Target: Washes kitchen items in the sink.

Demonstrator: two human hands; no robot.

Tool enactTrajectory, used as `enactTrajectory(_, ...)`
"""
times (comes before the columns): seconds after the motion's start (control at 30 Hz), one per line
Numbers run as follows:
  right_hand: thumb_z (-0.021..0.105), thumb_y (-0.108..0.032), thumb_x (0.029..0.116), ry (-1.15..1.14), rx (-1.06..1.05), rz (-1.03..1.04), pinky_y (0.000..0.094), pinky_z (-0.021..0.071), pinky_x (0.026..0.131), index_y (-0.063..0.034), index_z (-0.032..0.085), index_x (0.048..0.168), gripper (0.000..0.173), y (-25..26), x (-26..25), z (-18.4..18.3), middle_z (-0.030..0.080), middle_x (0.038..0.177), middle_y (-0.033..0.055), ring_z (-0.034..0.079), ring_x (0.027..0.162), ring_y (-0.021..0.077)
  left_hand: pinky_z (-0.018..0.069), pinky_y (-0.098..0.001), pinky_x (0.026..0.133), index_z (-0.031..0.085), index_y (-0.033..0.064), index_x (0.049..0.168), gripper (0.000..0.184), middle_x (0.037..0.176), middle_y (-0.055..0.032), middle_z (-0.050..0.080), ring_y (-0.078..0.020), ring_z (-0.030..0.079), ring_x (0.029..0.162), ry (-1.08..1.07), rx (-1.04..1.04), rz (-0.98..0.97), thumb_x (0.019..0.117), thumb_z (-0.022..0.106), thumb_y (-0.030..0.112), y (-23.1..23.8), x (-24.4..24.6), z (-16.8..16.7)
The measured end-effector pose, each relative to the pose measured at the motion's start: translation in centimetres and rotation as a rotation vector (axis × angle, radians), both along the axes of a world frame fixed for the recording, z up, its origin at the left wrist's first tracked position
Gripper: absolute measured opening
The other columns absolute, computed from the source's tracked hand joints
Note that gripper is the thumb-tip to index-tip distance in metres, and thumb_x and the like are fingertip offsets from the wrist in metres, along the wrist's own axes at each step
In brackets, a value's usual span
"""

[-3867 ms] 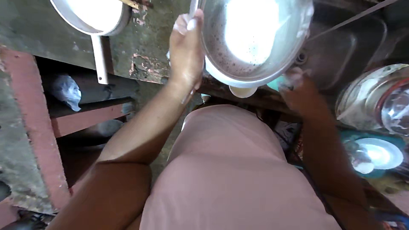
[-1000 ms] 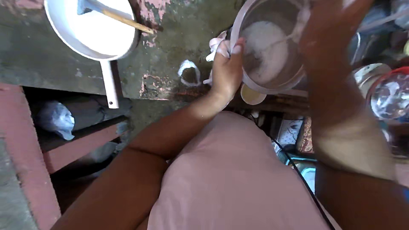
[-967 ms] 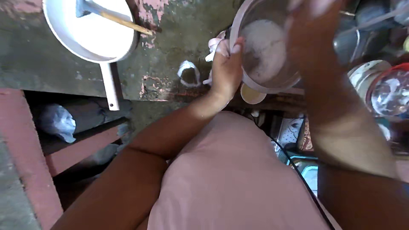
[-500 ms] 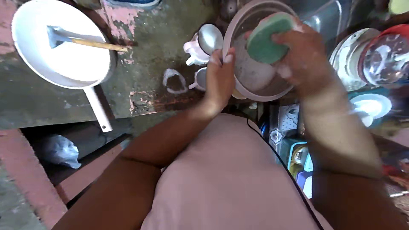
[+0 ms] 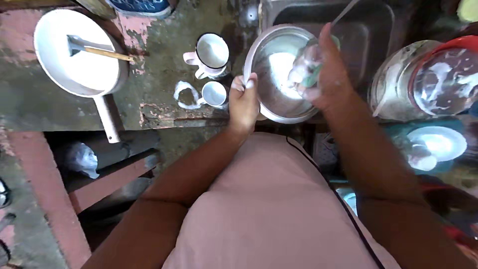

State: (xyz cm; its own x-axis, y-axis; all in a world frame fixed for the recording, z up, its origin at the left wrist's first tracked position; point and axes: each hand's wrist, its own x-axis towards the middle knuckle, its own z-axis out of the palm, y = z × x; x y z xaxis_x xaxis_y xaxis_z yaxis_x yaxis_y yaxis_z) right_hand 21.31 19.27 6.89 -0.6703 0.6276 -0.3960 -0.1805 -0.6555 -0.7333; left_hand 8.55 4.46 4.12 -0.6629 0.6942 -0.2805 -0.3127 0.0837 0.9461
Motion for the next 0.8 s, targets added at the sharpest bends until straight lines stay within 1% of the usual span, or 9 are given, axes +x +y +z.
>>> enactTrajectory(0.07, 0.030, -0.054, 0.1099, -0.200, 0.082, -0.043, 0.0322, 0.0479, 0.049, -0.0172, 0.047, 0.083, 0.048, 0.3, -0.3, -0.7, 0.045, 0.059, -0.0017, 0.048, 0.051, 0.0134, 0.0604, -0.0390, 0.076, 0.053, 0.0071, 0.100, 0.021, 0.083, -0.0051, 0.062, -0.0161, 0.065, 0.077, -0.010, -0.028, 0.051, 0.1092, 0.051, 0.025, 0.2, 1.1, 0.1)
enactTrajectory(0.17, 0.051, -0.039, 0.1077, -0.265, 0.177, 0.084, 0.0322, 0.0575, 0.063, -0.0131, 0.062, 0.114, 0.029, 1.1, -0.1, -1.7, 0.060, 0.081, -0.0005, 0.061, 0.070, 0.0131, 0.0605, -0.0387, 0.073, 0.053, 0.0072, 0.100, 0.021, 0.083, -0.0055, 0.062, -0.0164, 0.065, 0.075, -0.017, -0.048, 0.117, 0.1093, 0.051, 0.026, 0.4, 2.4, 0.1)
enactTrajectory(0.27, 0.038, -0.058, 0.1069, -0.289, 0.165, 0.195, 0.0327, 0.0499, 0.058, -0.0160, 0.055, 0.088, 0.049, 1.6, -1.0, -2.2, 0.050, 0.068, -0.0016, 0.052, 0.061, 0.0129, 0.0598, -0.0378, 0.070, 0.052, 0.0077, 0.099, 0.021, 0.081, -0.0049, 0.060, -0.0161, 0.063, 0.071, -0.036, -0.025, 0.167, 0.1092, 0.052, 0.026, 0.5, 3.2, 0.0)
enactTrajectory(0.33, 0.038, -0.055, 0.1077, -0.378, 0.211, 0.184, 0.0317, 0.0523, 0.053, -0.0150, 0.058, 0.099, 0.046, 1.4, -1.6, -1.8, 0.054, 0.071, -0.0014, 0.055, 0.058, 0.0122, 0.0597, -0.0365, 0.067, 0.052, 0.0077, 0.099, 0.020, 0.079, -0.0047, 0.060, -0.0155, 0.063, 0.069, -0.048, -0.029, 0.203, 0.1089, 0.052, 0.026, 0.5, 3.7, 0.0)
enactTrajectory(0.47, 0.058, -0.022, 0.1057, -0.259, 0.235, 0.288, 0.0226, 0.0532, 0.054, -0.0096, 0.066, 0.127, 0.026, 1.6, -2.0, -1.5, 0.066, 0.094, 0.0007, 0.060, 0.067, 0.0090, 0.0596, -0.0375, 0.068, 0.051, 0.0075, 0.100, 0.020, 0.080, -0.0056, 0.059, -0.0164, 0.062, 0.070, -0.059, -0.048, 0.235, 0.1092, 0.052, 0.025, 0.2, 3.7, -0.3)
enactTrajectory(0.53, 0.061, -0.023, 0.1043, -0.256, 0.325, 0.316, 0.0190, 0.0443, 0.044, -0.0088, 0.069, 0.117, 0.021, 1.4, -2.1, -1.5, 0.059, 0.073, -0.0047, 0.049, 0.051, 0.0043, 0.0592, -0.0371, 0.068, 0.052, 0.0076, 0.101, 0.020, 0.079, -0.0052, 0.059, -0.0163, 0.062, 0.069, -0.048, -0.067, 0.241, 0.1091, 0.052, 0.025, 0.2, 3.5, -0.5)
enactTrajectory(0.6, 0.066, -0.036, 0.1008, -0.332, 0.461, 0.269, 0.0212, 0.0498, 0.052, -0.0118, 0.067, 0.109, 0.026, 1.4, -1.7, -1.6, 0.064, 0.076, -0.0068, 0.055, 0.056, 0.0028, 0.0601, -0.0391, 0.071, 0.052, 0.0067, 0.102, 0.021, 0.082, -0.0066, 0.060, -0.0179, 0.064, 0.073, -0.045, -0.076, 0.238, 0.1094, 0.051, 0.027, 0.1, 2.9, -0.8)
enactTrajectory(0.73, 0.013, -0.054, 0.1094, -0.047, 0.237, 0.125, 0.0291, 0.0478, 0.051, -0.0170, 0.051, 0.072, 0.065, 4.0, -0.9, -2.7, 0.053, 0.060, -0.0017, 0.053, 0.054, 0.0112, 0.0583, -0.0359, 0.064, 0.052, 0.0069, 0.102, 0.021, 0.079, -0.0052, 0.059, -0.0160, 0.062, 0.067, -0.033, -0.094, 0.219, 0.1098, 0.050, 0.027, -0.4, 1.3, -1.2)
enactTrajectory(0.8, 0.002, -0.059, 0.1062, 0.160, 0.025, 0.004, 0.0389, 0.0548, 0.066, -0.0161, 0.052, 0.073, 0.074, 6.5, 0.2, -3.4, 0.057, 0.068, 0.0034, 0.060, 0.068, 0.0194, 0.0548, -0.0327, 0.058, 0.050, 0.0084, 0.099, 0.021, 0.073, -0.0032, 0.055, -0.0140, 0.056, 0.060, -0.036, -0.103, 0.213, 0.1096, 0.051, 0.027, -0.7, 0.4, -1.3)
